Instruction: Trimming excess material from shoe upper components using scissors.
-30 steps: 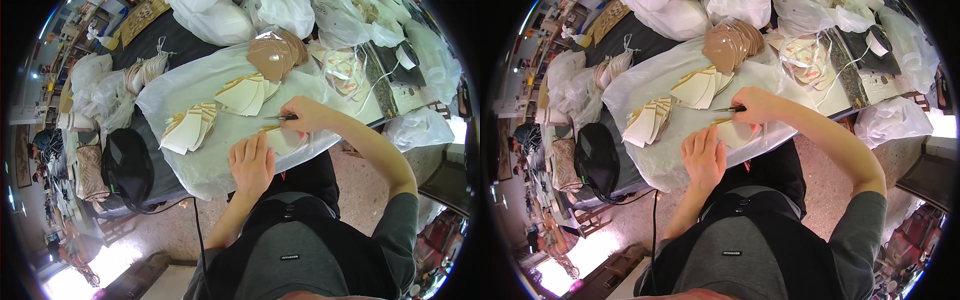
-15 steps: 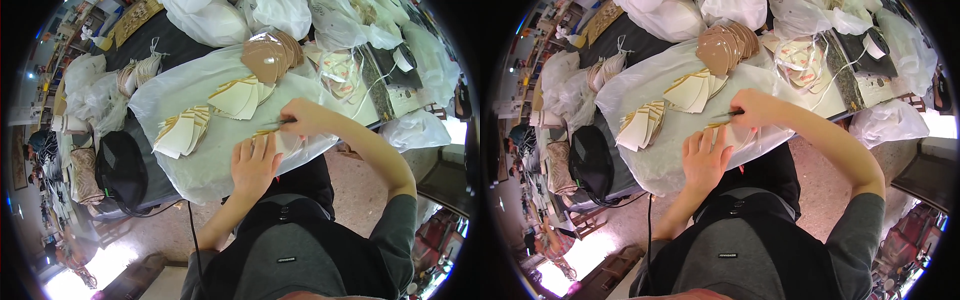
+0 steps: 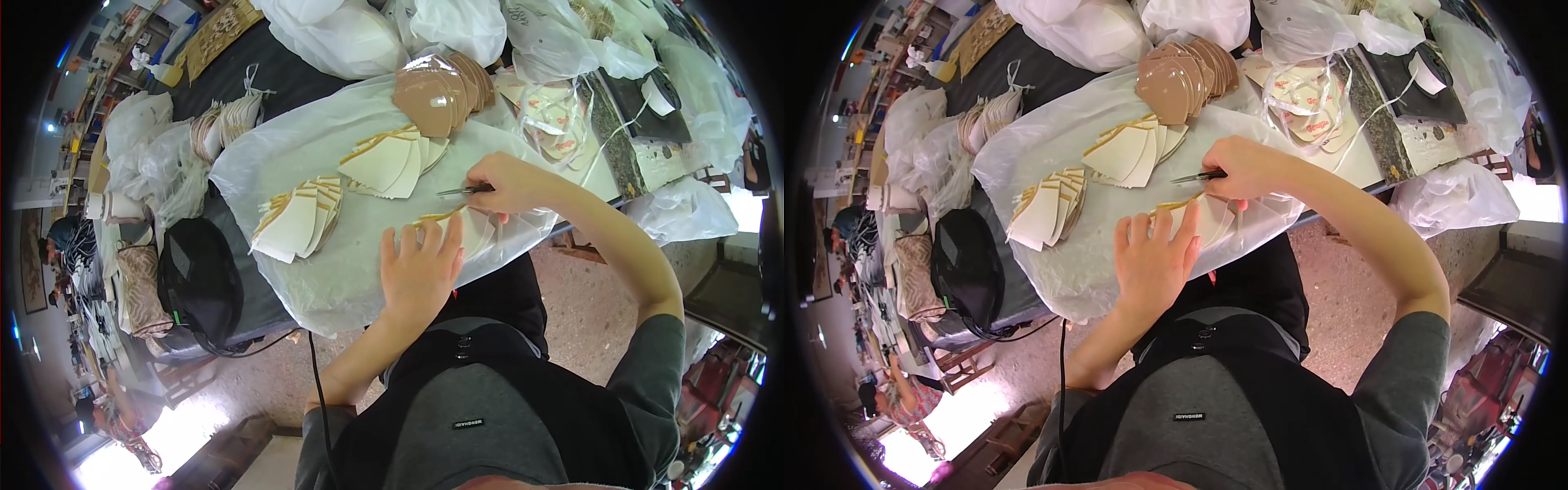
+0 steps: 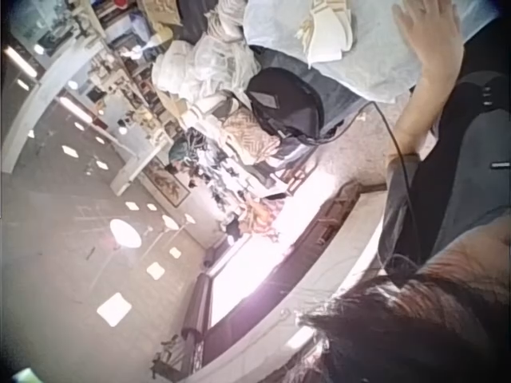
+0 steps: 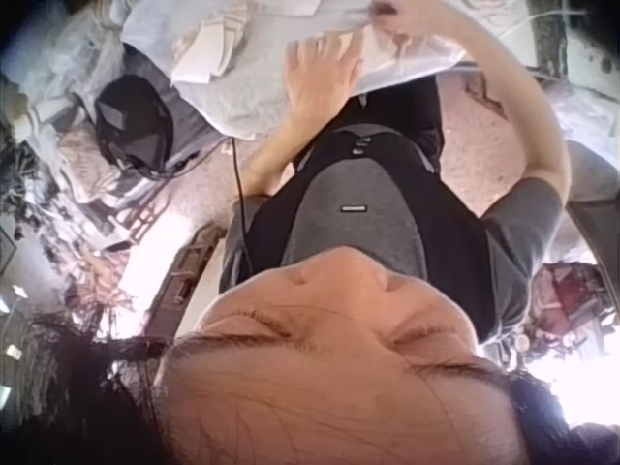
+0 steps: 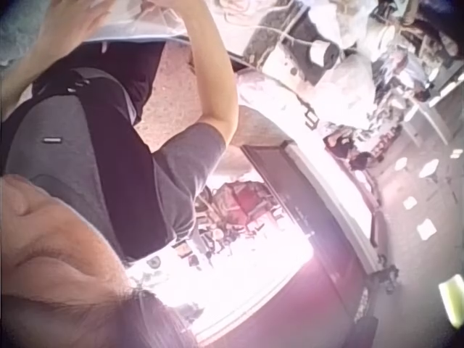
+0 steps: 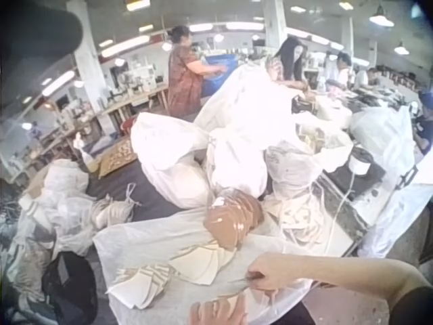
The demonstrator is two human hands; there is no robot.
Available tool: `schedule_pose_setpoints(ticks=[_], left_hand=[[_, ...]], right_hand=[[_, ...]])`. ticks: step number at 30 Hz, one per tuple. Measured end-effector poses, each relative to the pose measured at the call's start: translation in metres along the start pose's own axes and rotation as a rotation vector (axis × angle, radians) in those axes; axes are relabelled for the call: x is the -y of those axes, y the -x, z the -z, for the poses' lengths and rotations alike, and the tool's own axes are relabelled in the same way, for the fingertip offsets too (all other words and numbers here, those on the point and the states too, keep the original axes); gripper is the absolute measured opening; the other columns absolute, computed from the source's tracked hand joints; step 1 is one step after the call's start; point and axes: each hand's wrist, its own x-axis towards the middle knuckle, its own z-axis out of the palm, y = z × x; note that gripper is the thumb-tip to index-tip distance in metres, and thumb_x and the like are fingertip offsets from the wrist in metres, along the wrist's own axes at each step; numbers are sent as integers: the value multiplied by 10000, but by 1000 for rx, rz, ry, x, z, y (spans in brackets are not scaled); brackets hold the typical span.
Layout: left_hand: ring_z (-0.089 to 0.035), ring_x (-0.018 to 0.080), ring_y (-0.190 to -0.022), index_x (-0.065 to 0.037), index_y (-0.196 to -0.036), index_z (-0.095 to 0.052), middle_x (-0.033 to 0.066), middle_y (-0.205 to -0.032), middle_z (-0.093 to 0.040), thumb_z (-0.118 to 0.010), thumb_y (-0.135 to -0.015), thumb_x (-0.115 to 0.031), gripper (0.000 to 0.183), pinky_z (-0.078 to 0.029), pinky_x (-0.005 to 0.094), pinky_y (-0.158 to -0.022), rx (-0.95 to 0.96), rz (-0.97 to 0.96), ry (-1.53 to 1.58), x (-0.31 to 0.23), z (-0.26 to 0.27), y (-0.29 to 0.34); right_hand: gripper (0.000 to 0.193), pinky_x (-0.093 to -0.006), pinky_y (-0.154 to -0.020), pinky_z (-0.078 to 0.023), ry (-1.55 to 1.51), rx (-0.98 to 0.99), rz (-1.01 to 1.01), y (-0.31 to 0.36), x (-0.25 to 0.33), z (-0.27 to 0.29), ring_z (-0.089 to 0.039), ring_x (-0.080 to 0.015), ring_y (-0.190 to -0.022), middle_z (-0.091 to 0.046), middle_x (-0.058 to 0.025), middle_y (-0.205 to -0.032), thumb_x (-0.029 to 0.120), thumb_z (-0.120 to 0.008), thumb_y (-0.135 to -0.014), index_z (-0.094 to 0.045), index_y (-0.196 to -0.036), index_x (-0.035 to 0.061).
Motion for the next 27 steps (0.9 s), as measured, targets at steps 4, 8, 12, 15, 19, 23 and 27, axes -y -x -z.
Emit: schedule_pose_setpoints(ticks=[4, 8, 12, 15, 19, 23, 27], left_hand=[[-538, 258, -951, -214, -1335, -554, 83, -1094, -595, -658, -857, -322, 501, -402, 468, -918, 25, -7, -1, 1, 1, -2], [-543, 264, -981, -188, -1337, -551, 89, -1112, -588, -660, -851, -304, 511, -416, 467, -920, 19, -23, -5, 0, 3, -2], [-545, 274, -1031, -128, -1332, -545, 96, -1131, -575, -670, -840, -281, 530, -440, 447, -911, -37, -67, 110, 0, -8, -1], [-539, 284, -1080, -73, -1302, -558, 99, -1161, -567, -682, -827, -253, 522, -458, 430, -907, -18, -14, 192, -7, -13, 11], [-530, 289, -1126, -62, -1263, -592, 101, -1216, -565, -695, -819, -237, 489, -456, 440, -947, -141, 3, 200, -10, -19, 29], [-521, 297, -1150, -63, -1252, -608, 104, -1243, -564, -702, -812, -224, 478, -450, 447, -971, -195, 18, 152, -13, -24, 32], [-521, 299, -1147, -63, -1244, -615, 104, -1237, -567, -700, -810, -212, 467, -451, 449, -969, -202, 2, 134, -13, -24, 30]], right_hand=[[186, -308, -482, -506, -19, -43, 14, 1, 2, -2, -632, -178, -453, -626, -115, -599, 102, -594, -867, -613, -761, -50], [190, -360, -539, -520, 221, -88, 55, -1, 3, -11, -662, -243, -542, -632, -148, -635, 132, -602, -857, -621, -763, -32], [206, -431, -640, -501, 512, -357, 213, 1, -7, -22, -651, -341, -713, -638, -162, -760, 208, -622, -874, -628, -849, 3], [222, -444, -647, -489, 402, -600, 202, 23, 6, -20, -638, -363, -736, -633, -154, -799, 241, -624, -899, -591, -941, 26], [218, -429, -595, -486, 312, -842, 210, 59, 13, -48, -637, -346, -693, -626, -129, -793, 243, -619, -925, -524, -983, 55], [201, -412, -568, -481, 396, -751, 142, 72, -4, -88, -632, -329, -664, -618, -113, -794, 223, -619, -930, -516, -952, 51], [215, -417, -555, -475, 412, -803, 70, 63, -2, -95, -624, -328, -652, -604, -110, -790, 215, -624, -929, -503, -925, 38]])
